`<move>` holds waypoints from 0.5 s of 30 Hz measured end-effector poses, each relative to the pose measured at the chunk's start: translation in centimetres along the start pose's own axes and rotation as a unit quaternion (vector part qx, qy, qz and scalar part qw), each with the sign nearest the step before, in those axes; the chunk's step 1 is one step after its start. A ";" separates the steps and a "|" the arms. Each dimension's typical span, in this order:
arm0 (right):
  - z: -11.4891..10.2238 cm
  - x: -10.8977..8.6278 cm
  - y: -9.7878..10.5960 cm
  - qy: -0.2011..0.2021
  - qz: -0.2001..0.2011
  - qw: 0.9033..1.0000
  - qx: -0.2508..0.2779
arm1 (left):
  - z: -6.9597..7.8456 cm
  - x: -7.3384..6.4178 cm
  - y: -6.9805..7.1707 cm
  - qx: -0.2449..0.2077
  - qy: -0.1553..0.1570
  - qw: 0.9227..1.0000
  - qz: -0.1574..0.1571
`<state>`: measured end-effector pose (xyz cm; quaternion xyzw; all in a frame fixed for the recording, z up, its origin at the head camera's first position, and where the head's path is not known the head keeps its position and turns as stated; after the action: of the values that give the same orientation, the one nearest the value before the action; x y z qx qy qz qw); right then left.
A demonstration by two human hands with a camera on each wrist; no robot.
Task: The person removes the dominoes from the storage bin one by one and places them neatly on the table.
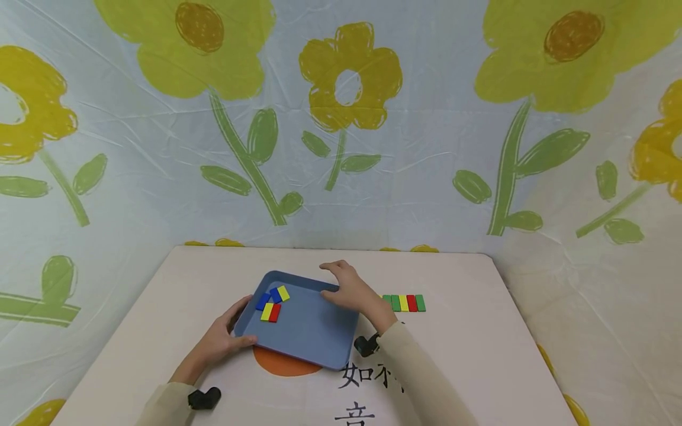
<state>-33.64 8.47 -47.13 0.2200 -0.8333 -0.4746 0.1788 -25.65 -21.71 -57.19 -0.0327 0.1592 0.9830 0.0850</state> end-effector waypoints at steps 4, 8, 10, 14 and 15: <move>-1.4 0.7 -0.8 0.014 -0.004 1.000 -0.005 | -0.1 0.0 0.1 -0.002 -0.005 1.000 -0.002; -2.5 1.3 -1.8 0.019 -0.016 1.000 -0.001 | -0.2 0.1 0.1 0.000 -0.005 1.000 -0.001; -3.0 1.5 -2.4 0.024 -0.026 0.999 0.004 | -0.2 0.1 0.1 0.000 -0.005 1.000 0.000; -3.9 2.0 -3.8 0.034 -0.045 0.998 0.016 | -0.2 0.1 0.1 0.001 -0.002 1.000 0.000; -4.1 2.1 -4.2 0.033 -0.051 0.998 0.018 | -0.2 0.1 0.1 0.001 -0.001 1.000 0.000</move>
<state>-32.49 2.60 -48.60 0.2809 -0.8233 -0.4603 0.1773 -25.74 -21.86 -57.32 -0.0318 0.1602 0.9829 0.0852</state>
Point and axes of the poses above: each hand's wrist, its own x-axis towards the middle knuckle, its own y-axis out of the back of the hand, z = x × y, the point moved 7 cm from there along x, towards the middle knuckle, and after that the axes turned 11 degrees about -x, right-handed, at the moved point
